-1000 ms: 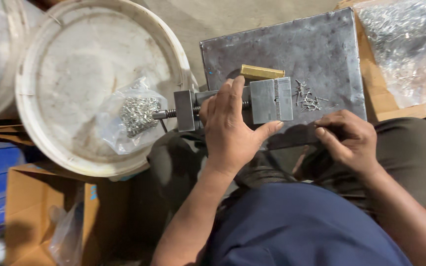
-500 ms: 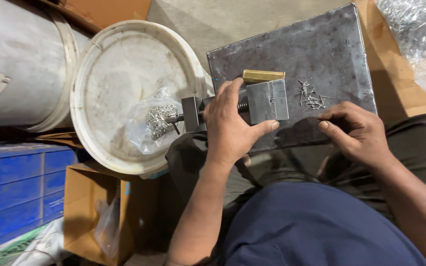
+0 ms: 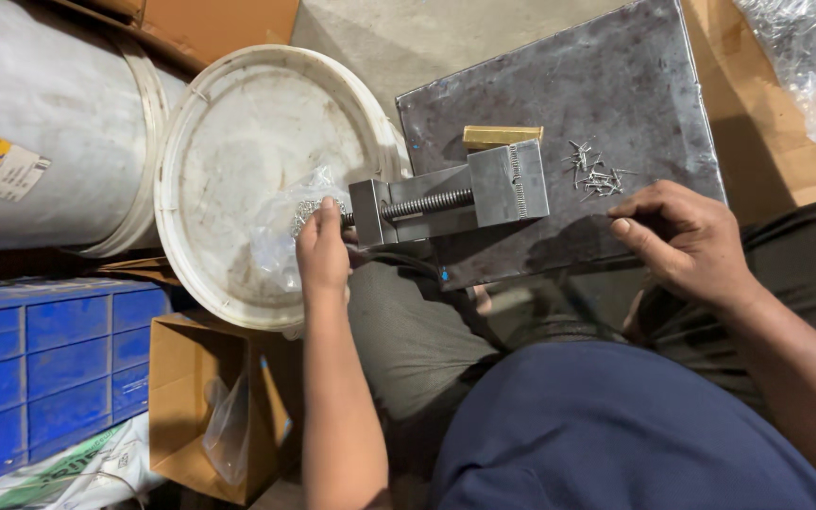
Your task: The person picks up metal pins and small metal clips from a pile and joins them together by hand before placing the assembled items into the palm of their hand.
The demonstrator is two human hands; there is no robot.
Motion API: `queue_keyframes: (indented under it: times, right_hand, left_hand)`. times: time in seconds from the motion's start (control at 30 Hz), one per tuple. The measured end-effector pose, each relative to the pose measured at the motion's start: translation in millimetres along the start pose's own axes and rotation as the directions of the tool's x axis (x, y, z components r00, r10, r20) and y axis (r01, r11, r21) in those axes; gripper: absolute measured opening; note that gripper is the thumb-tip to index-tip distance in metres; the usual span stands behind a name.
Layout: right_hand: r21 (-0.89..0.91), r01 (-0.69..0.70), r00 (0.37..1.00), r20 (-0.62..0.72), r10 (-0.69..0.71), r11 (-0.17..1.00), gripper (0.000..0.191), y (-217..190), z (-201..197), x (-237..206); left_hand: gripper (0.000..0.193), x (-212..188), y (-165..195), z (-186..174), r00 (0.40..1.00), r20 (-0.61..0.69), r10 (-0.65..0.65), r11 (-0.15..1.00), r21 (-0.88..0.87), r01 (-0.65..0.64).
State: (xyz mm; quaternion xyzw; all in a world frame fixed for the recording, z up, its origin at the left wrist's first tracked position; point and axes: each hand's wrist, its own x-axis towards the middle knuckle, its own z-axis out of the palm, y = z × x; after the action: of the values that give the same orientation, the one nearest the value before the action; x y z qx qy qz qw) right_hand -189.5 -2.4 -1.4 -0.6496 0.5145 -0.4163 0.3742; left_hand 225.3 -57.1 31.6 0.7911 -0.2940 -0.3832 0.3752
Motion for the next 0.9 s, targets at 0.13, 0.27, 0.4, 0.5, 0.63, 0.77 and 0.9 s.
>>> queue_keyframes:
  times: [0.13,0.27,0.4,0.5,0.63,0.77,0.9]
  right_hand:
    - [-0.019,0.028,1.000,-0.012,-0.028,0.999,0.011,-1.1,-0.7,-0.8]
    - [-0.043,-0.031,0.999,-0.013,0.031,0.999,0.012,-2.2,-0.8,0.2]
    - [-0.069,0.026,0.999,-0.018,-0.028,0.997,0.012,-4.7,1.2,1.5]
    - [-0.069,0.020,0.999,-0.024,-0.021,0.997,0.012,-5.8,3.1,1.7]
    - [-0.100,0.030,0.999,-0.029,-0.033,0.995,0.012,-5.0,3.9,1.6]
    - [-0.093,0.066,0.997,-0.025,-0.068,0.994,0.012,-4.4,4.2,2.3]
    - [-0.110,0.037,0.999,-0.026,-0.040,0.993,0.012,-5.8,5.1,2.3]
  left_hand:
    - [0.035,20.6,-11.8,7.5,0.977,0.097,0.189,0.941,-0.302,-0.152]
    - [0.041,22.1,-8.5,0.9,0.938,0.121,0.326,0.875,-0.414,-0.251]
    - [0.044,9.7,4.4,-13.2,0.893,0.102,0.439,0.807,-0.482,-0.342]
    - [0.037,-9.7,5.0,-21.4,0.863,0.035,0.504,0.796,-0.406,-0.449]
    - [0.029,-37.1,-11.8,-25.4,0.791,-0.050,0.609,0.766,-0.220,-0.604]
    - [0.029,-46.7,-30.7,-24.9,0.795,-0.039,0.606,0.763,-0.257,-0.594]
    - [0.028,-41.7,-40.3,-27.2,0.831,-0.031,0.555,0.789,-0.296,-0.538]
